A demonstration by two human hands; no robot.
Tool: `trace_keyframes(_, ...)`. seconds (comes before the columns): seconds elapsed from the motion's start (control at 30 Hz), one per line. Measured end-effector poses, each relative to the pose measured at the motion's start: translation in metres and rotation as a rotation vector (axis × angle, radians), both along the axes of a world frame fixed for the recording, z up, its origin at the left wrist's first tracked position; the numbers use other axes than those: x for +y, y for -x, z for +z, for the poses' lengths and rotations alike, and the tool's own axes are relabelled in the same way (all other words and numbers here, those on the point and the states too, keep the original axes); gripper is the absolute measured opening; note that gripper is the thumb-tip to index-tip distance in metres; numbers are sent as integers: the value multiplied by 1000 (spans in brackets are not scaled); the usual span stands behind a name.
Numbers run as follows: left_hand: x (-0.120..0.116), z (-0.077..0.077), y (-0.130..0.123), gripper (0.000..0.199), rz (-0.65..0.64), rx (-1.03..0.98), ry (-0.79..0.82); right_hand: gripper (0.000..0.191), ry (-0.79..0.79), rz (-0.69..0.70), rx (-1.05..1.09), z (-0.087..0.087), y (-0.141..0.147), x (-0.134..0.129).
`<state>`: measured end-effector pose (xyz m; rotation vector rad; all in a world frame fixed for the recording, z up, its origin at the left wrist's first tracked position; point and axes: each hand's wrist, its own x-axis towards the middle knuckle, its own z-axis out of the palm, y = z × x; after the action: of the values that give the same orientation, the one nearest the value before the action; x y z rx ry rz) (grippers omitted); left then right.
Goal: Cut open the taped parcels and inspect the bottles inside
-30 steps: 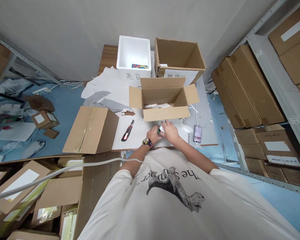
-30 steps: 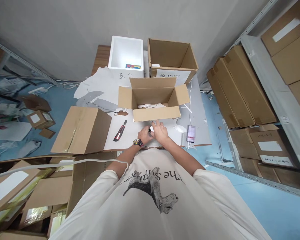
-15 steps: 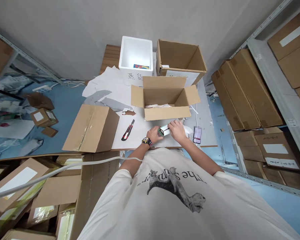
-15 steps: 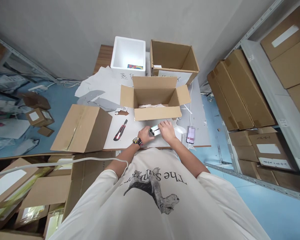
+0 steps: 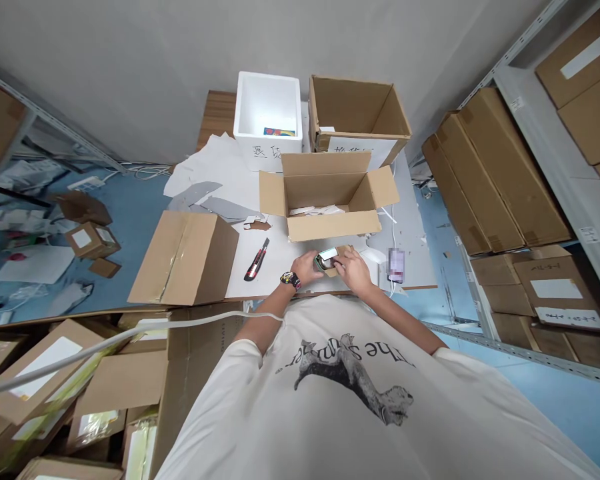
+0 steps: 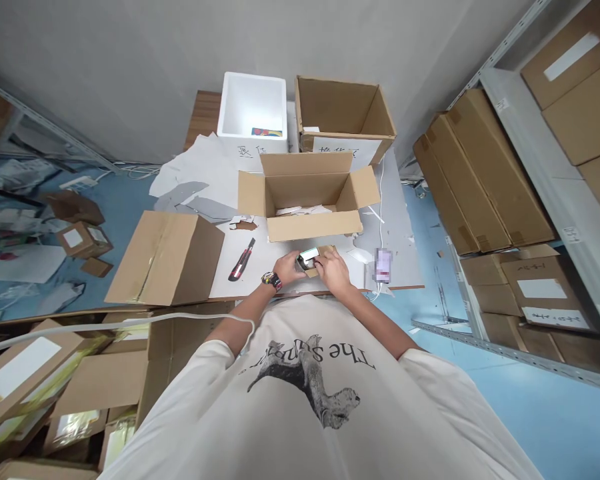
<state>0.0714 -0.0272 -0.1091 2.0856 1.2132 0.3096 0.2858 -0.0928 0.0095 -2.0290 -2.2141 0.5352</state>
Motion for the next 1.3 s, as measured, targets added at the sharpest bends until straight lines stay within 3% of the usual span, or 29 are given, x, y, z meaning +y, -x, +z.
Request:
trace_keyframes(0.17, -2, 0, 3, 65, -63, 68, -15, 50, -27, 53, 44, -2, 10, -6)
trace_keyframes(0.3, -3, -2, 0, 67, -105, 87, -32, 58, 107, 4, -138, 6, 27, 10)
trace_keyframes(0.5, -1, -2, -3, 71, -104, 106, -25, 69, 161, 34, -304, 14, 51, 30)
trace_keyframes(0.67, -5, 1, -5, 68, -40, 68, 16, 80, 43, 1, -213, 17, 51, 20)
trace_keyframes(0.77, -8, 5, -5, 64, -10, 30, 13, 75, -28, -16, -134, 25, 44, 7)
trace_keyframes(0.9, -5, 13, -3, 70, -16, 1, 44, 65, -127, -88, 76, 49, 26, -4)
trace_keyframes(1.1, 4, 23, 3, 74, 46, -100, 98, 54, -531, -197, 583, 106, -9, 17)
trace_keyframes(1.23, -2, 38, 29, 81, 37, -165, 37, 53, -588, -299, 797, 133, -29, 38)
trace_keyframes(1.3, -8, 55, 48, 67, 37, -177, -74, 52, -586, -313, 859, 139, -37, 45)
